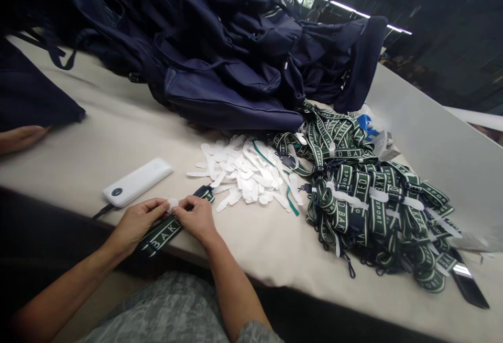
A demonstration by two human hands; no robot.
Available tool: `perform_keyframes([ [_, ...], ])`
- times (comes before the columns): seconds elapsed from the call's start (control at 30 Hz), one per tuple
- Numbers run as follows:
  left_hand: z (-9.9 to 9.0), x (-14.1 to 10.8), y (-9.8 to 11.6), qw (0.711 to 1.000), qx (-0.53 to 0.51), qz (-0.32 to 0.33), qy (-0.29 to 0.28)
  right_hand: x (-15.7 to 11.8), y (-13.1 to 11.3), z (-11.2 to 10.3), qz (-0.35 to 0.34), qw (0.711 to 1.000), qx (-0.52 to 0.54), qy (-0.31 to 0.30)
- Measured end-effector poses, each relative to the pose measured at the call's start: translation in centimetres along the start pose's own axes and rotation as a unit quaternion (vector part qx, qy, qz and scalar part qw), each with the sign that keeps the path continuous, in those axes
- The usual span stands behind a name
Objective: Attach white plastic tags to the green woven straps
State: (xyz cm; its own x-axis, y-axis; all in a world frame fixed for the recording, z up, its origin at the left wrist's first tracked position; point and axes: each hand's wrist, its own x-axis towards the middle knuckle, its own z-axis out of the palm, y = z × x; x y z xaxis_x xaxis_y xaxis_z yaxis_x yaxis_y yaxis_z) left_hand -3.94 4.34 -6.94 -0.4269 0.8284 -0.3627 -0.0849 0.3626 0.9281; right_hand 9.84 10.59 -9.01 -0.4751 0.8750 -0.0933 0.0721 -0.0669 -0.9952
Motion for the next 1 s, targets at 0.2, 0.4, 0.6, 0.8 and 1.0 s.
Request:
perform_keyframes([
  [0.2, 0.4, 0.3, -0.8, 0.997, -0.072, -0.019, 0.03, 0.7, 0.0, 0.1, 0.042, 0.999, -0.005, -0.019],
  [0.4, 0.8, 0.3, -1.0, 0.995, -0.077, 0.007, 0.059, 0.1, -0.2, 0.6, 0.051, 0.998, 0.028, -0.006],
  [0.6, 0.8, 0.2, -1.4, 0.99, 0.013, 0.1, 0.099, -0.6, -0.1, 1.4, 0.0, 0.998, -0.044, 0.042],
  [0.8, 0.3, -0.4, -1.6, 0.924, 0.176, 0.311, 0.134, -0.5, 0.4, 2.3, -0.057, 0.984, -0.127, 0.11],
  [1.0, -0.9, -0.5, -1.8, 0.849, 0.259, 0.452, 0.082, -0.5, 0.3, 2.3, -0.045, 0.991, -0.061, 0.114],
])
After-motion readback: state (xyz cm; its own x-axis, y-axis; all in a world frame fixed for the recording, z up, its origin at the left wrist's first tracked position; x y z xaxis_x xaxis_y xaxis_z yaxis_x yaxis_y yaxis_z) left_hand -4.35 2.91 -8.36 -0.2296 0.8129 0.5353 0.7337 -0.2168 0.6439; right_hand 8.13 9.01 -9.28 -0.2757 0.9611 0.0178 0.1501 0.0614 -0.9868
